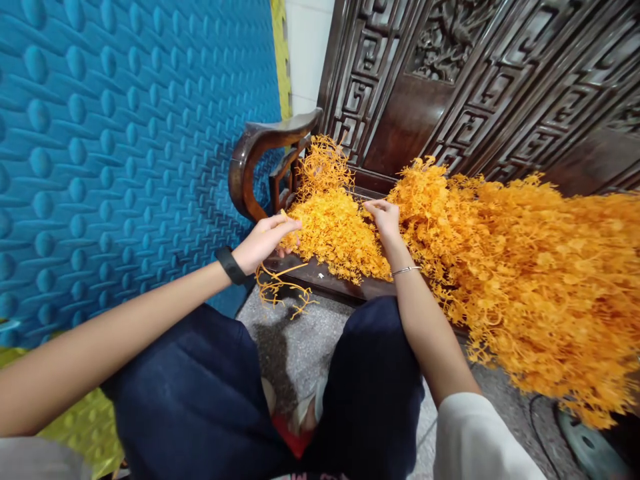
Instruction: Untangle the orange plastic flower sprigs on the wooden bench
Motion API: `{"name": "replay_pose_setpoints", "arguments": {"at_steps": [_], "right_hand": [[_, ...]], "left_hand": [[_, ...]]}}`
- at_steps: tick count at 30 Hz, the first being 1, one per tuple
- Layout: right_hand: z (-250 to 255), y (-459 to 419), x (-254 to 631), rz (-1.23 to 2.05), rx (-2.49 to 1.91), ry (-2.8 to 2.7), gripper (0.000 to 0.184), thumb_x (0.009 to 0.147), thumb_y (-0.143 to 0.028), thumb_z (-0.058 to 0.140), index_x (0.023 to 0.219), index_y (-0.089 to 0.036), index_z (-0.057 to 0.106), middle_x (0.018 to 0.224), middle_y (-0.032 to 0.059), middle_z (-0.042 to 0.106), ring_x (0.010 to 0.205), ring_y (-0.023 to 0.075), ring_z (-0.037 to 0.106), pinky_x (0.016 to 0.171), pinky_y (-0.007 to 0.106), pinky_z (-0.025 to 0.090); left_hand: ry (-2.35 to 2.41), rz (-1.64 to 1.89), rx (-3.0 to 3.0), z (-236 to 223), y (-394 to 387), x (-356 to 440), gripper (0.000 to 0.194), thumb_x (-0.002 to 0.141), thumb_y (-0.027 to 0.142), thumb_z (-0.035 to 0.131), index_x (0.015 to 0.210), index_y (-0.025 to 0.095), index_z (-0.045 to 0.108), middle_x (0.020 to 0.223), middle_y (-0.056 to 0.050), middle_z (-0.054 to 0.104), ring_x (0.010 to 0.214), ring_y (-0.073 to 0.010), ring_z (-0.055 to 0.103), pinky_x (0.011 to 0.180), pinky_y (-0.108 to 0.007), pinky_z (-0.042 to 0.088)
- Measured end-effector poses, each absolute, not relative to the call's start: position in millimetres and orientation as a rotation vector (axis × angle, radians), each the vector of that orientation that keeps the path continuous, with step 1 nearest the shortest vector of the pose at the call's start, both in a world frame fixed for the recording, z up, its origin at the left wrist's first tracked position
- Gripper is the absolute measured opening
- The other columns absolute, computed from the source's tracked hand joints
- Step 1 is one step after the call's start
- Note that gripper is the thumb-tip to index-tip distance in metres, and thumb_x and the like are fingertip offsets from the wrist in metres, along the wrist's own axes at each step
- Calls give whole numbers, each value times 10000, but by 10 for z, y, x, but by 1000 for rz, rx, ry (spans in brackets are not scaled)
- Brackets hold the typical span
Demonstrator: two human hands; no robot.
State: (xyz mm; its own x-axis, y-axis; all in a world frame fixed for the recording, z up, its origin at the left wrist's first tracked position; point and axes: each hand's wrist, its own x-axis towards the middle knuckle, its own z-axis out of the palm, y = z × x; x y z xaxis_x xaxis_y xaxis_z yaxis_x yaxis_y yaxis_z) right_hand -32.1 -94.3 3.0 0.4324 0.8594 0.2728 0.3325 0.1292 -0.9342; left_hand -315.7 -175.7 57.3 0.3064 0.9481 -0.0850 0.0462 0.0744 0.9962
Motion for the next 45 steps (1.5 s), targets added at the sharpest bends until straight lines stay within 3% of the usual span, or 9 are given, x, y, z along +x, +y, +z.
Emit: {"name": "replay_pose_setpoints", "arguments": {"at_steps": [4, 10, 15, 18, 24, 31, 37, 41, 45], "right_hand": [[11, -890, -451, 593, -1565, -1172, 184, 594, -256, 640, 718, -127, 683, 543, -43, 520, 531, 91, 410, 613, 276, 374], [63, -911, -512, 619, -1580, -1271, 449, 587, -197, 663, 1029, -125, 663, 465, -94, 419, 475, 97, 350, 578, 286, 355], [231, -1090, -788, 720, -1398, -1357, 160, 666, -290, 682, 777, -178, 658, 534, -45, 523, 487, 96, 401, 541, 267, 357], [365, -1316, -1127, 949, -1211, -1508, 319, 744, -471, 633, 621, -177, 625, 594, 0, 572, 498, 92, 441, 511, 260, 369], [402, -1701, -1718, 1353, -956, -1607, 333, 599, -425, 778, 794, -214, 608, 718, -22, 622, 620, 104, 563, 620, 274, 481], [396, -1716, -1693, 1299, -967, -1343, 211, 603, -337, 768, 701, -217, 626, 686, -27, 613, 635, 99, 560, 657, 279, 478], [421, -1681, -1660, 1332, -964, -1271, 220, 673, -397, 699, 655, -208, 588, 688, -14, 588, 635, 99, 562, 622, 259, 461], [418, -1660, -1634, 1190, -979, -1431, 259, 732, -397, 630, 618, -202, 502, 592, -33, 532, 580, 91, 529, 611, 258, 445], [451, -1678, -1542, 1069, -1007, -1744, 257, 768, -357, 602, 629, -190, 465, 590, -30, 535, 566, 86, 499, 584, 252, 395]], "left_hand": [[996, 911, 1213, 591, -1740, -3257, 179, 751, 300, 590, 823, 138, 614, 731, -44, 629, 538, -123, 569, 436, -233, 407], [943, 885, 1077, 617, -1750, -3363, 83, 759, 168, 522, 780, 115, 582, 710, -54, 644, 571, -133, 607, 521, -252, 471], [913, 926, 1136, 588, -1746, -3412, 85, 765, 213, 600, 770, 135, 566, 788, -48, 655, 658, -133, 623, 631, -276, 494], [919, 1006, 1228, 542, -1726, -3421, 155, 726, 268, 675, 803, 155, 602, 873, -27, 647, 755, -125, 595, 663, -257, 466], [885, 1079, 1300, 485, -1698, -3383, 196, 678, 289, 728, 799, 160, 643, 801, 7, 618, 705, -97, 533, 630, -225, 409], [844, 1097, 1255, 549, -1706, -3345, 205, 657, 256, 746, 786, 146, 630, 795, -3, 624, 673, -90, 544, 600, -228, 426], [885, 1012, 1321, 590, -1710, -3322, 184, 647, 252, 725, 753, 151, 613, 644, 17, 579, 562, -92, 506, 518, -234, 384], [900, 1026, 1367, 610, -1726, -3312, 222, 605, 239, 732, 783, 159, 627, 766, -4, 645, 715, -131, 581, 671, -269, 444], [914, 1082, 1271, 666, -1715, -3348, 349, 726, 481, 580, 786, 145, 657, 860, -66, 690, 898, -202, 619, 802, -321, 457]]}}
